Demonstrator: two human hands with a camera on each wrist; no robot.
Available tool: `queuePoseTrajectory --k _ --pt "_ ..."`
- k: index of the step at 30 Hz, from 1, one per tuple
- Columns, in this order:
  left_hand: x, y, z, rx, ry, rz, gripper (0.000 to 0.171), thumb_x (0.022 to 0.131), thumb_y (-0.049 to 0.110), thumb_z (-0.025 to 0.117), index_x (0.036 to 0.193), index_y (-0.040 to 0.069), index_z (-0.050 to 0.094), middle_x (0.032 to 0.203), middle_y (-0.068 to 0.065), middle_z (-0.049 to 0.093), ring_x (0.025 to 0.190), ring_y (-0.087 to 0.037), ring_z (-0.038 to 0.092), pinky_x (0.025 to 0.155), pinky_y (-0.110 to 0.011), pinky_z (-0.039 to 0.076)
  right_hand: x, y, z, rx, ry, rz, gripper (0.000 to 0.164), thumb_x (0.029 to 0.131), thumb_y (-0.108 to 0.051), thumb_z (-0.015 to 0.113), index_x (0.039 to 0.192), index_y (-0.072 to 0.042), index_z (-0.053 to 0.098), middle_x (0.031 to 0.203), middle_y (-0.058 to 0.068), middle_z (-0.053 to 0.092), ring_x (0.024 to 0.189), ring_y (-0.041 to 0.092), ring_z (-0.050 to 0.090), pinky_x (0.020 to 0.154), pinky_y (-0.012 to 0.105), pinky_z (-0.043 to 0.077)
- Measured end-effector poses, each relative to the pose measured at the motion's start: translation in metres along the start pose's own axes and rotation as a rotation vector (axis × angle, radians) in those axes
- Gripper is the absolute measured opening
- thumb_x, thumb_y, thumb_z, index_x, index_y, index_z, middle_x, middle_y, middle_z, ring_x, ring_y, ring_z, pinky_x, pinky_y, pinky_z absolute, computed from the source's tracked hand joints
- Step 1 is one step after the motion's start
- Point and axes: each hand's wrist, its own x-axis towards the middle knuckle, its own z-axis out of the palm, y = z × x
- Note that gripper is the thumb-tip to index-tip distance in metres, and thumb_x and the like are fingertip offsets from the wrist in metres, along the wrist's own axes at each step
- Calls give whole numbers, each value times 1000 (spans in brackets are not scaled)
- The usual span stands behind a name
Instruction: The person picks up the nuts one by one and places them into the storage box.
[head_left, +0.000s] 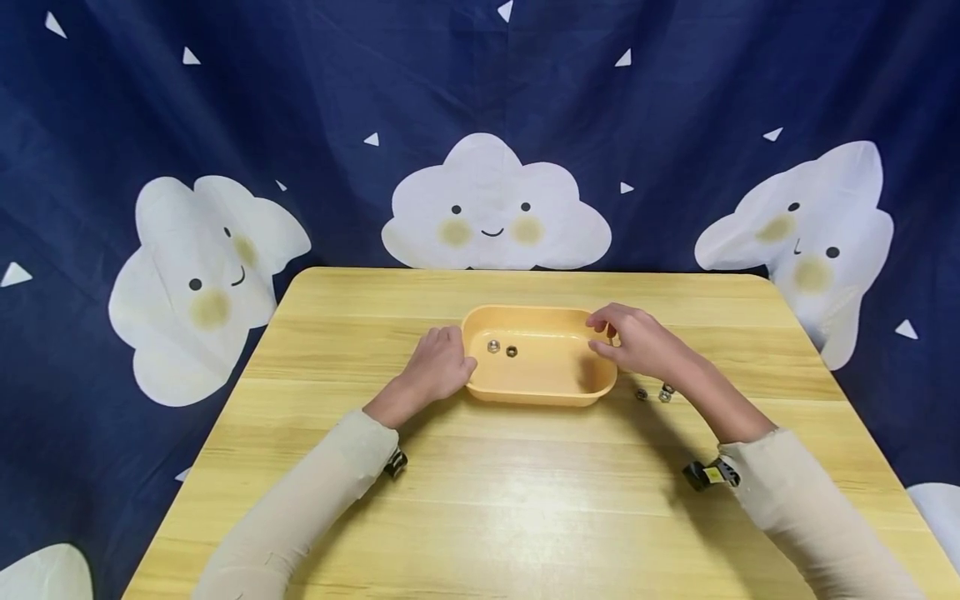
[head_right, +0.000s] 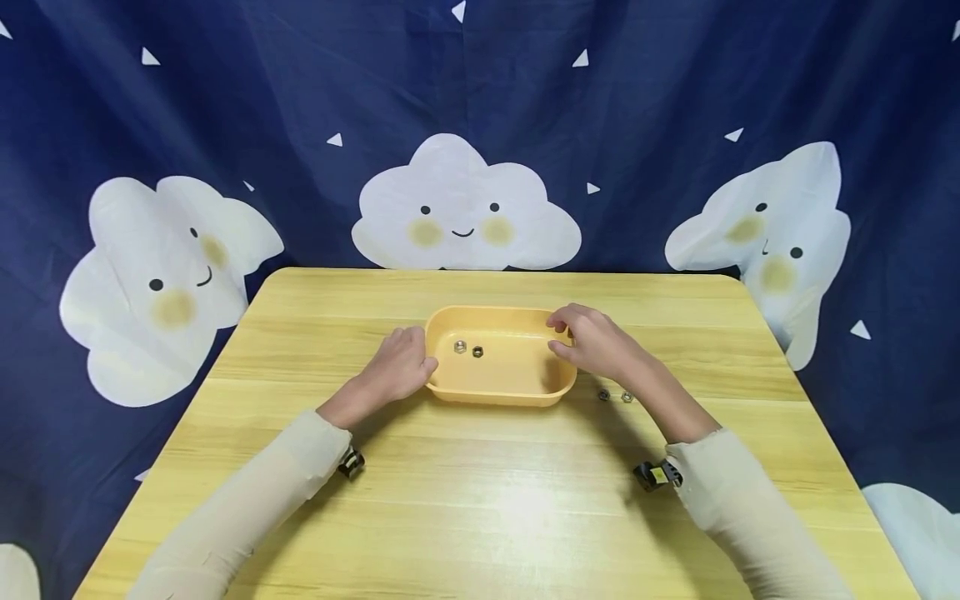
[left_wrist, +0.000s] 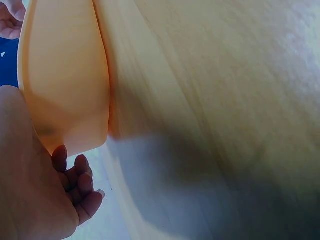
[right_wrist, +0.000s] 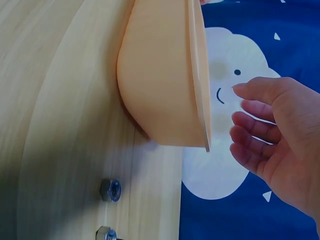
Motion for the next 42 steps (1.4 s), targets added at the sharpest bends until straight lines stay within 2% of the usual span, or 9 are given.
queuePoseTrajectory --k 9,22,28,34,42 --pt "1 -1 2 2 18 15 26 97 28 53 97 2 50 85 -10 49 82 -29 46 77 -37 40 -14 9 -6 3 30 17 33 94 -14 73 121 2 66 103 13 71 93 28 67 80 42 54" --pt "1 1 1 -26 6 6 26 98 28 53 99 2 50 88 -11 50 86 -29 48 79 -38 41 -32 18 -8 18 46 44 35 92 -13 75 120 4 66 102 15 71 86 24 67 76 38 54" --pt "1 0 0 -25 4 -8 27 97 29 52 100 2 51 87 -10 51 86 -29 48 80 -38 41 -37 23 -7 23 26 77 37 92 -14 75 122 6 65 103 18 71 87 24 67 75 39 54" --pt "1 1 1 -40 -2 -17 27 97 29 53 100 2 51 87 -10 51 86 -29 48 80 -38 41 -44 30 -5 12 4 86 36 91 -13 76 119 6 66 100 16 72 87 26 68 75 40 55" --pt "0 2 -1 -42 7 -9 26 97 28 53 100 2 51 87 -11 50 85 -30 48 79 -39 42 -52 37 -1 40 -99 143 36 91 -12 75 122 5 66 104 16 73 90 24 67 77 40 55"
